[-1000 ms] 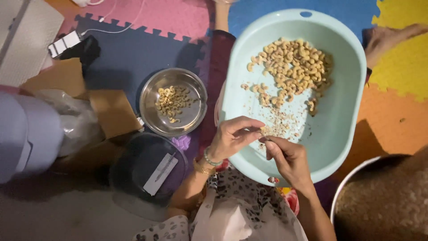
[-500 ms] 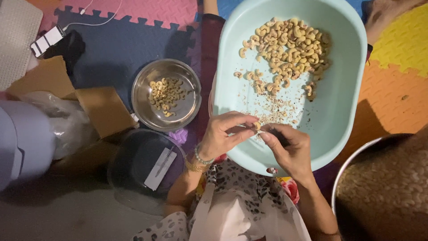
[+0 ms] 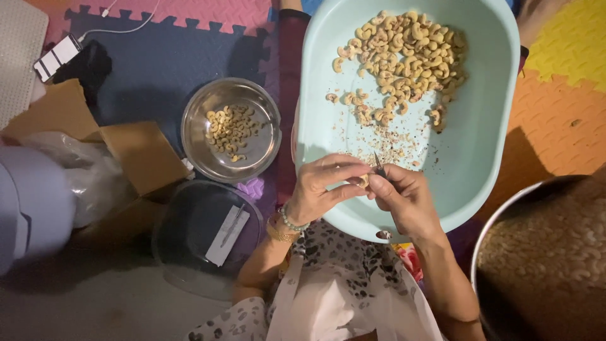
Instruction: The person sits on the floor and peels the skin off cashew nuts using a small knife. They hold the cashew in one hand and scrape the skin with the knife in the other, placing the peeled nuts into a metal bowl.
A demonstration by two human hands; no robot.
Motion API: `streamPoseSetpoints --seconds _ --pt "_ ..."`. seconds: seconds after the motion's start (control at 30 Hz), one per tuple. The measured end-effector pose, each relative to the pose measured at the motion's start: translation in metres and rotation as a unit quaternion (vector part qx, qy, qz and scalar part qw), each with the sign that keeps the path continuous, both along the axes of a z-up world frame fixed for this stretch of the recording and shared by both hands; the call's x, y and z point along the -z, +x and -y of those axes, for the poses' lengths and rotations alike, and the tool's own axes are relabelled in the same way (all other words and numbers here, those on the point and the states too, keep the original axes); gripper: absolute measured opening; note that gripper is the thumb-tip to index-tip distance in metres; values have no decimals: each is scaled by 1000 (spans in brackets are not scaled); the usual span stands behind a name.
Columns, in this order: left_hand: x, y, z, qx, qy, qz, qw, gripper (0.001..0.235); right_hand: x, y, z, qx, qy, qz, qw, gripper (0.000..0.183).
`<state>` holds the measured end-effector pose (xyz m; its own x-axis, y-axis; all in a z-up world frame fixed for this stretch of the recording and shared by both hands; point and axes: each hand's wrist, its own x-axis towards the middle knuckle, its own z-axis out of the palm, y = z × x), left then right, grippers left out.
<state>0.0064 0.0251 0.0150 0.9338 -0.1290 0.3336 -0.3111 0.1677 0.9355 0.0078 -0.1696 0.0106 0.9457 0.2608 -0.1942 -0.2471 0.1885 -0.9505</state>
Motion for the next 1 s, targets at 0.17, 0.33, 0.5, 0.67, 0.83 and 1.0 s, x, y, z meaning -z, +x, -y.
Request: streamPoseSetpoints --seconds 0.17,0.33,0.5,0.67,0.83,1.0 --pt "19 -2 7 -44 12 2 999 30 -24 -2 1 -12 -148 126 981 21" --pt "12 -6 5 -74 -14 -37 996 29 -34 -12 4 -10 -312 284 907 23" --pt "9 -7 4 -62 -44 -38 996 28 -34 -12 -1 24 -309 334 890 15" --pt "-7 -5 2 -67 0 -28 997 24 -28 -7 5 39 -254 290 922 13" --pt "-27 -4 -3 -31 58 -4 998 27 -36 5 1 6 -183 199 963 10" --pt "-19 0 -9 15 65 23 998 34 -13 3 14 -62 -73 62 993 21"
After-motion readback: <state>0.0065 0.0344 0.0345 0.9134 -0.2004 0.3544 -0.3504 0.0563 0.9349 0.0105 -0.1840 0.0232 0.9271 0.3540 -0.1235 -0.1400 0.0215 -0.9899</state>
